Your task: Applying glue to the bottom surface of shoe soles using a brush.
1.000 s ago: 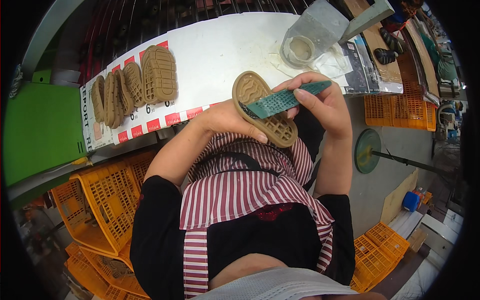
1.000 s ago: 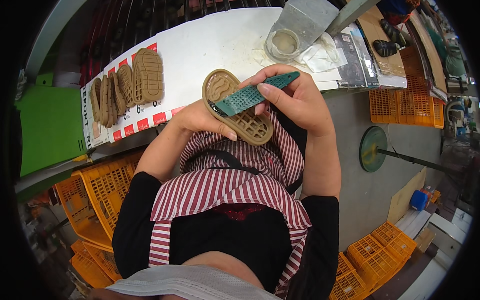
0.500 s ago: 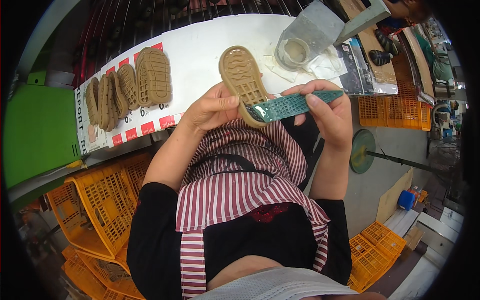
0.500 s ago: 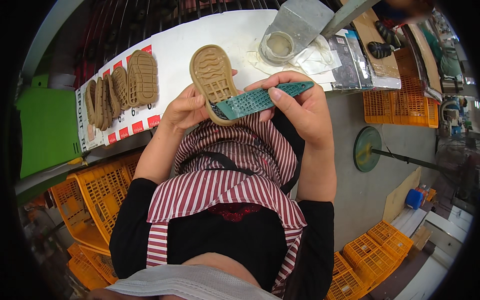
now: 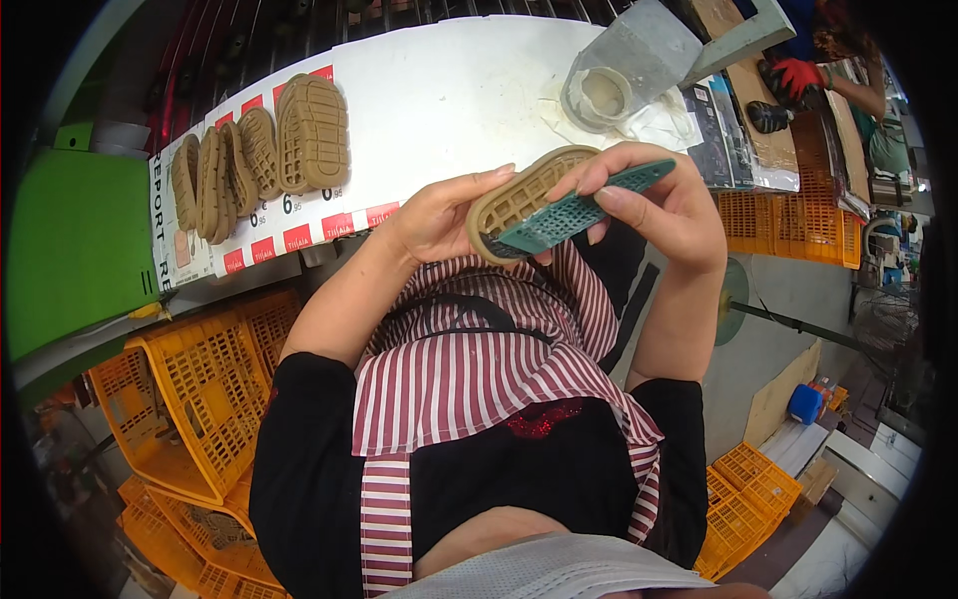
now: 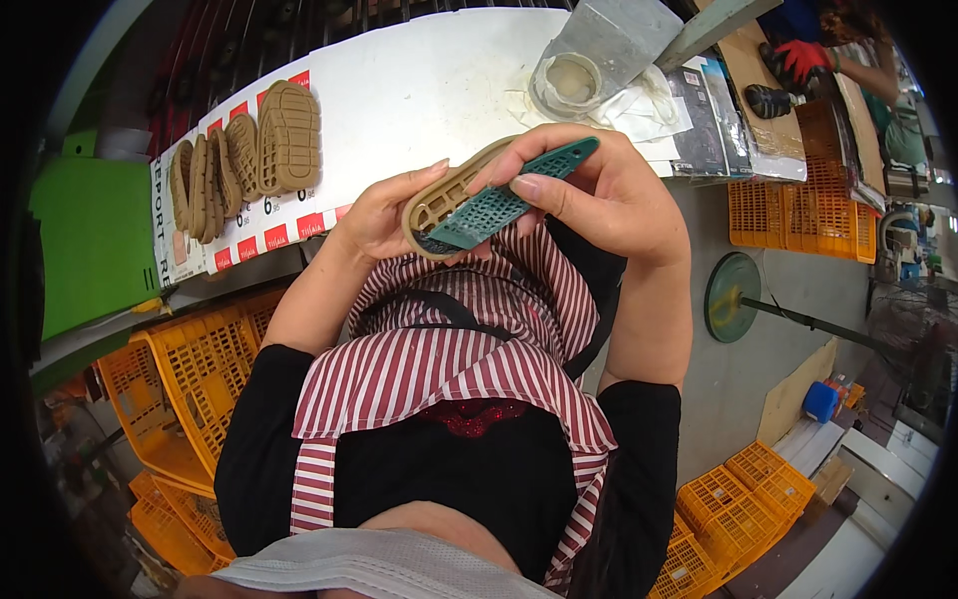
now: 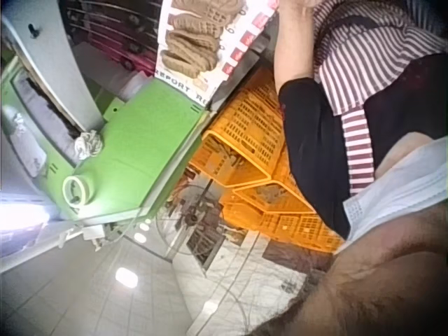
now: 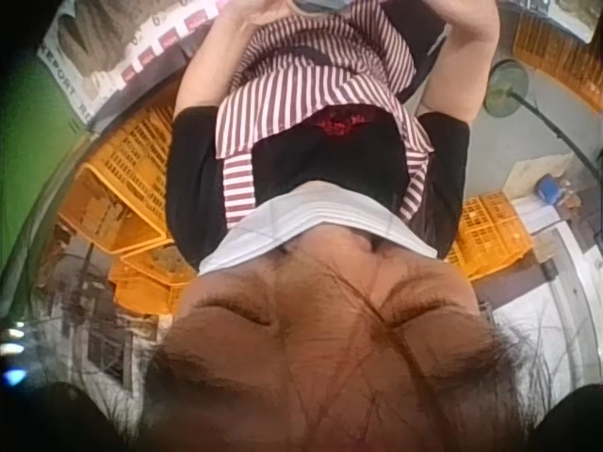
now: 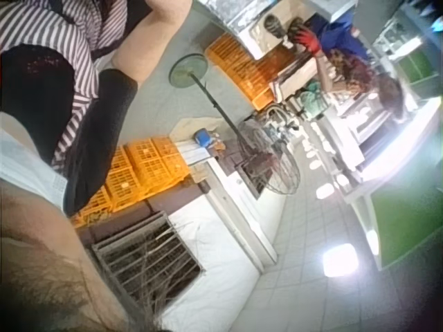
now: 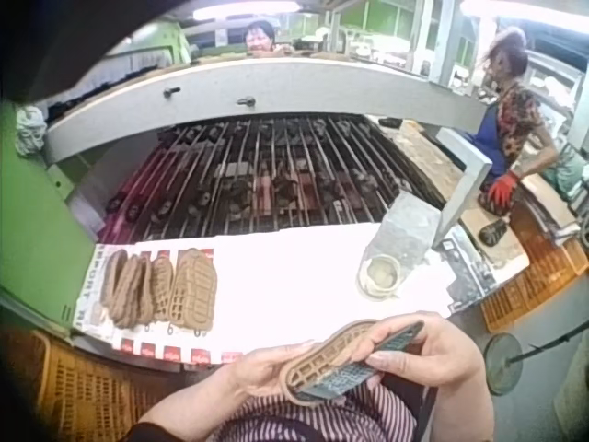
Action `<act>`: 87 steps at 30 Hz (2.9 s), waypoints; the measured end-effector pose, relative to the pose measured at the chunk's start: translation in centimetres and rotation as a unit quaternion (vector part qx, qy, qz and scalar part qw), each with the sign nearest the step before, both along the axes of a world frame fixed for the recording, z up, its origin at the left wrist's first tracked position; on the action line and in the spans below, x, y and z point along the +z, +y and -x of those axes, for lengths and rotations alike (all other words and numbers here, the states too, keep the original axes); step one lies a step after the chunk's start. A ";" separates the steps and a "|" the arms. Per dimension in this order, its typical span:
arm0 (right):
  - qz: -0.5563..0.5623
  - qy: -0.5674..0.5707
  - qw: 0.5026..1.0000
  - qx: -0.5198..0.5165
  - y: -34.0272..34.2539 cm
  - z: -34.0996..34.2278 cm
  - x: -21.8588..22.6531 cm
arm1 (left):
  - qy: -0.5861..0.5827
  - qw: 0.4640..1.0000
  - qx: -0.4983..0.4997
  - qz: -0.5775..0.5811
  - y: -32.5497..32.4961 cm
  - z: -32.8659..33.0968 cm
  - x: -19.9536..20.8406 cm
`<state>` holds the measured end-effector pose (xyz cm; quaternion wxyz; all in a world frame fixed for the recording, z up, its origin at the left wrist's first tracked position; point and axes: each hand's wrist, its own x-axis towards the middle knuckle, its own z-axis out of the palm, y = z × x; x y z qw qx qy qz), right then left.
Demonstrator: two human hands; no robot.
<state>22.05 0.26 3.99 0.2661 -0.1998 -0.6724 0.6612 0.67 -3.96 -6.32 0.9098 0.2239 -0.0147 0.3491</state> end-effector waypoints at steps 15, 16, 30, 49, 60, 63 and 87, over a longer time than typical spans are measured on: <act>-0.202 -0.041 0.919 -0.336 0.9 -2.1 -1.0 | 0.103 0.985 0.132 -0.041 -0.3 0.0 1.0; -0.235 -0.052 0.908 -0.343 0.5 -1.7 -1.2 | 0.111 0.984 0.138 -0.029 -0.3 -0.1 1.1; -0.238 0.029 0.915 -0.324 -2.7 -1.4 -1.3 | 0.032 0.989 0.091 0.114 1.3 0.3 1.4; -0.135 0.092 0.867 -0.470 -3.7 -8.3 -3.8 | 0.012 0.979 0.155 -0.130 20.2 -4.9 25.3; -0.133 0.109 0.882 -0.438 -3.0 -7.8 -5.3 | 0.291 0.880 0.331 -0.180 17.1 -3.2 25.6; -0.125 0.072 0.884 -0.445 -3.3 -7.9 -5.6 | 0.452 0.739 0.347 -0.360 14.7 3.5 18.4; -0.112 0.049 0.883 -0.452 -1.4 -3.4 -4.9 | 0.774 0.414 0.432 -0.208 0.0 10.3 2.2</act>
